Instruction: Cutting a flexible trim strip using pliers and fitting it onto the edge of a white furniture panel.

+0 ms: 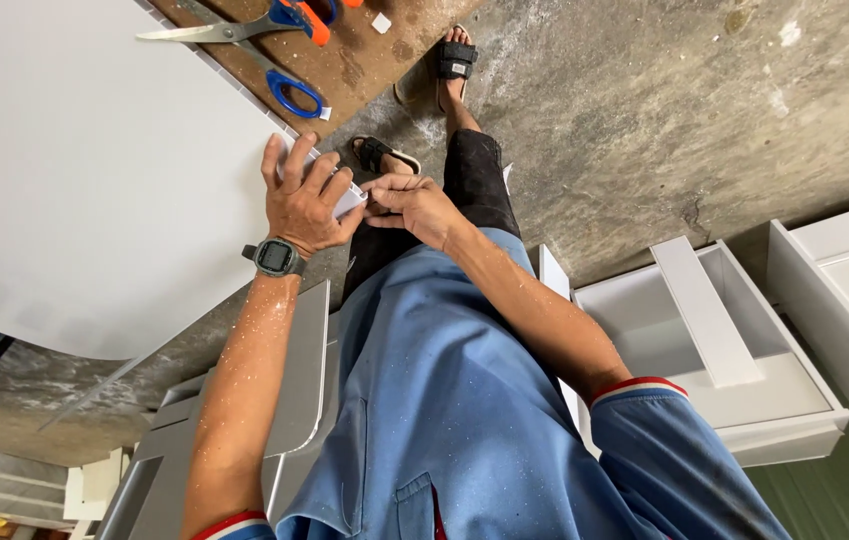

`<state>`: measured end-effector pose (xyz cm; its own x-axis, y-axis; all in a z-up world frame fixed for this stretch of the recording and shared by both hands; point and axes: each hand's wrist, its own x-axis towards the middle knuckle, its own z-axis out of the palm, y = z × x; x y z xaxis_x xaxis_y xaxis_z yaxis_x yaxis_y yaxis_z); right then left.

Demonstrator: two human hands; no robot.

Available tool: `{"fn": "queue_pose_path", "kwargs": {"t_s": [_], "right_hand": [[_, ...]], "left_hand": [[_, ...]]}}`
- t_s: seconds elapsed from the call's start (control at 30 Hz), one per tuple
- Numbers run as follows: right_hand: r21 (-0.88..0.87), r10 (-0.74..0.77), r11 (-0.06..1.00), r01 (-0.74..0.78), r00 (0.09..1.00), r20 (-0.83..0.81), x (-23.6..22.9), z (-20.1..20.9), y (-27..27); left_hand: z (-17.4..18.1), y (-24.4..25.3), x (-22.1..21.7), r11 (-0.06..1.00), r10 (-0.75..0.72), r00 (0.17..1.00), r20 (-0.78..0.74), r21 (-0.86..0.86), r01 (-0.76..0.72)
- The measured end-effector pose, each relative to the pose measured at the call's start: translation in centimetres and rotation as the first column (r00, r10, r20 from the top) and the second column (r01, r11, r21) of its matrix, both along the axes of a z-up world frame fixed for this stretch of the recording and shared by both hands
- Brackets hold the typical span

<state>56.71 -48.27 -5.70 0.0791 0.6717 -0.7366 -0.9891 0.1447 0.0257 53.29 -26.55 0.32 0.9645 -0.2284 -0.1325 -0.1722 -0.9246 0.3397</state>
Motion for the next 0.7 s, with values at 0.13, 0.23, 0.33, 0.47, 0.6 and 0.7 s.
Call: {"fn": "queue_pose_path", "kwargs": {"t_s": [0.13,0.23,0.33,0.47,0.6,0.7], "right_hand": [[0.018,-0.028,0.999,0.029,0.999,-0.018,-0.1,0.3,0.1],[-0.021,-0.035,0.999,0.034,0.998,-0.053,-0.2,0.5,0.2],[-0.026,-0.061,0.998,0.06,0.995,-0.077,-0.7,0.5,0.2],[-0.028,-0.077,0.997,0.076,0.996,-0.035,-0.8,0.2,0.1],[-0.04,-0.069,0.997,0.068,0.998,-0.006,0.1,0.6,0.1],[-0.065,-0.081,0.995,0.08,0.997,-0.016,0.6,0.5,-0.1]], "left_hand": [[-0.1,-0.2,0.0,1.0,0.021,1.0,-0.006,0.0,-0.021],[-0.3,-0.2,0.3,0.999,0.033,0.999,0.001,-0.015,-0.033],[0.0,-0.3,0.7,0.998,0.057,0.998,0.0,-0.033,-0.057],[-0.6,-0.2,0.5,0.998,0.034,0.998,0.058,-0.053,-0.03],[-1.1,-0.3,0.1,0.996,0.026,0.998,0.062,-0.083,-0.02],[-1.3,-0.6,0.1,0.995,0.032,0.997,0.075,-0.094,-0.024]]}}
